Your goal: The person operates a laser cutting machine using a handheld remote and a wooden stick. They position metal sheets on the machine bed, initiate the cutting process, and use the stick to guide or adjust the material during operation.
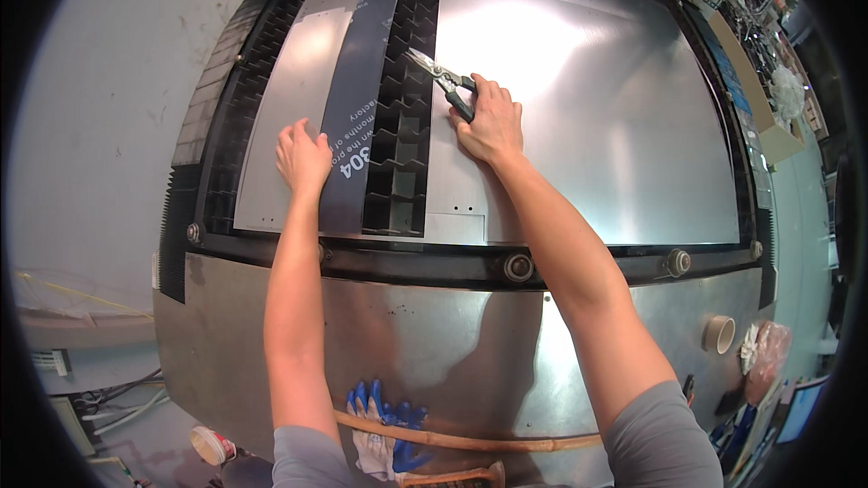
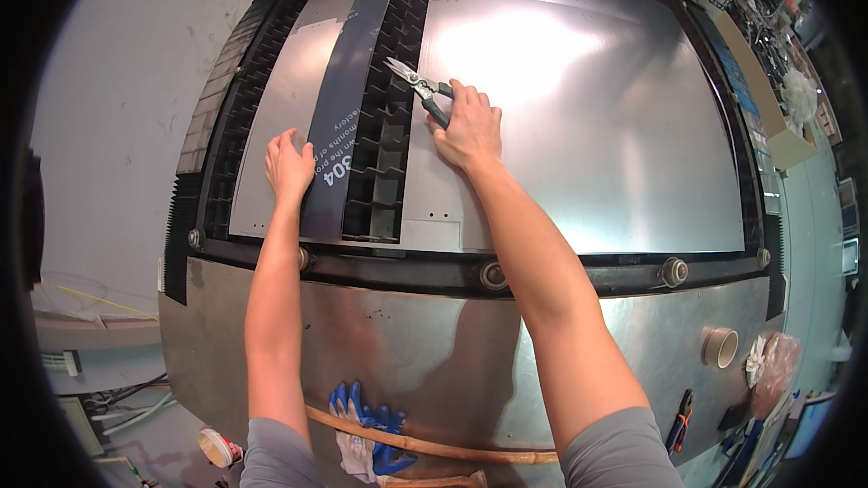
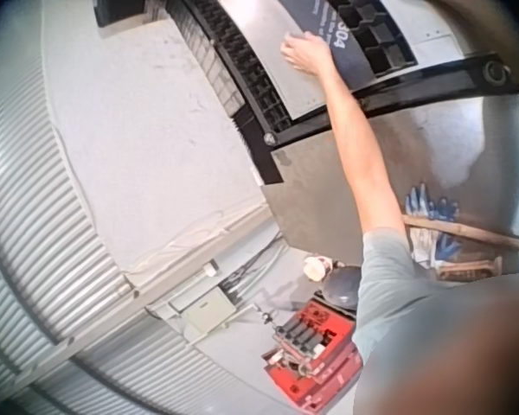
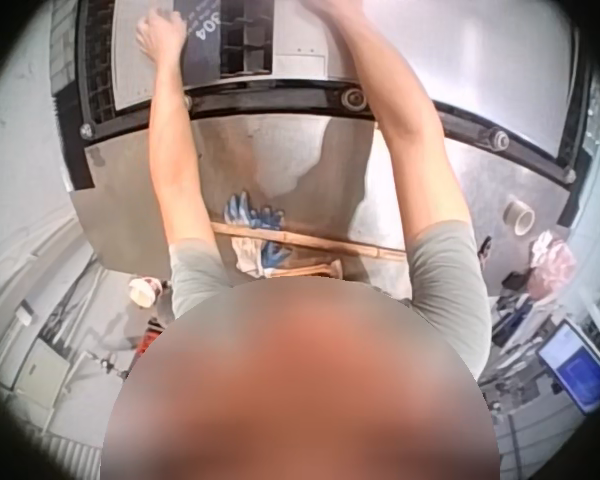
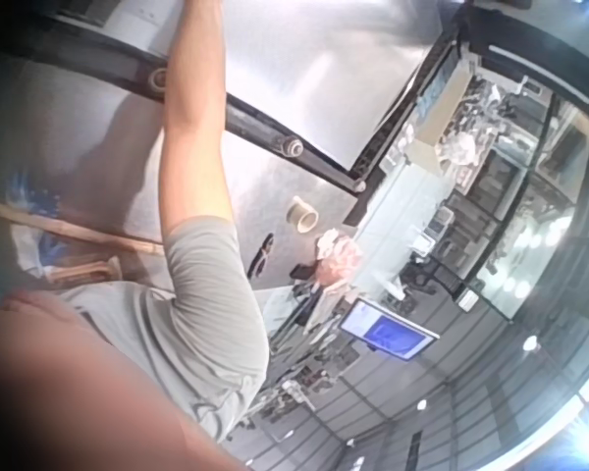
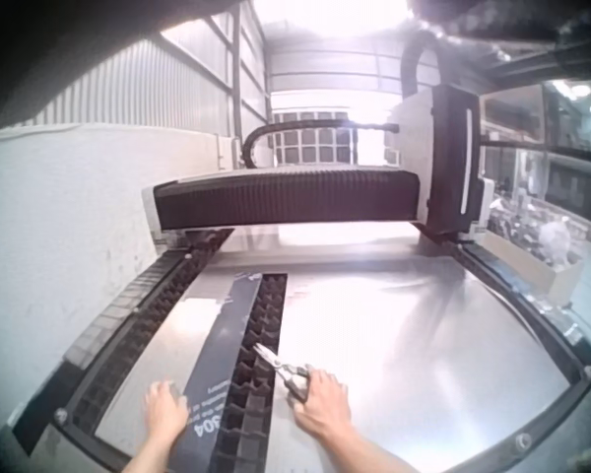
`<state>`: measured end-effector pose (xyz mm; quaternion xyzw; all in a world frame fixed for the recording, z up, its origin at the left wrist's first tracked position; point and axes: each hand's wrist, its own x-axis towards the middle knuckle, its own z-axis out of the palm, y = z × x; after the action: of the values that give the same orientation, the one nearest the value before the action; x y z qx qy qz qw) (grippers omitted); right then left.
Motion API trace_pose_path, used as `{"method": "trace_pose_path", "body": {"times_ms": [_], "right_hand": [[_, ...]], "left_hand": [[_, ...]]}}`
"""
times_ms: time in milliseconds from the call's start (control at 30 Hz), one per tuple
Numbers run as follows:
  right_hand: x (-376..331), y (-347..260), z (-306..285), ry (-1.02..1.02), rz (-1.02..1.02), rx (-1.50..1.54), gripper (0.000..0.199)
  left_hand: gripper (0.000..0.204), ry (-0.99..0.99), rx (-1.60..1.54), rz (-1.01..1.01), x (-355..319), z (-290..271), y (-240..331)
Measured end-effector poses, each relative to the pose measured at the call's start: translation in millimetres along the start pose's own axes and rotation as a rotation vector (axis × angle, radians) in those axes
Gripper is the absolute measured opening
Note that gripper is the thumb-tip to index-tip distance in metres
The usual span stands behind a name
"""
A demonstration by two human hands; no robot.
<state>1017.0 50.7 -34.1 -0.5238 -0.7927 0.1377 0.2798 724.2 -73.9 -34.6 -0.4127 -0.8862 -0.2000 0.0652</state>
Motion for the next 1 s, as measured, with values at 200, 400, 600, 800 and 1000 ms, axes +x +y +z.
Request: {"method": "trace_pose_path", "body": {"times_ms": [200, 400, 600, 800, 1000], "right_hand": [[-0.3, 0.7, 0.6, 0.016, -0.007, 0.006, 0.074], [0.9, 2.1, 1.7, 0.02, 0.004, -0.006, 0.075], [2.6, 3.5, 1.9, 0.015, 0.02, 0.017, 0.075], [2.6, 6.6, 2.7, 0.046, 0.032, 0.059, 0.073], [10.7, 7.6, -3.4, 0.062, 0.051, 0.226, 0.067]], "left_hand": [[0.045, 0.15, -0.195, 0.125, -19.9, -23.5, 21.7], [0.024, 0.012, -0.635, 0.242, -111.9, -49.7, 81.0], [0.038, -0.283, -0.387, 0.245, -173.5, -43.9, 121.3], [0.056, -0.31, -0.279, 0.277, -187.3, -41.5, 132.2], [0.067, -0.326, -0.257, 0.229, -198.3, -46.3, 144.6]]}}
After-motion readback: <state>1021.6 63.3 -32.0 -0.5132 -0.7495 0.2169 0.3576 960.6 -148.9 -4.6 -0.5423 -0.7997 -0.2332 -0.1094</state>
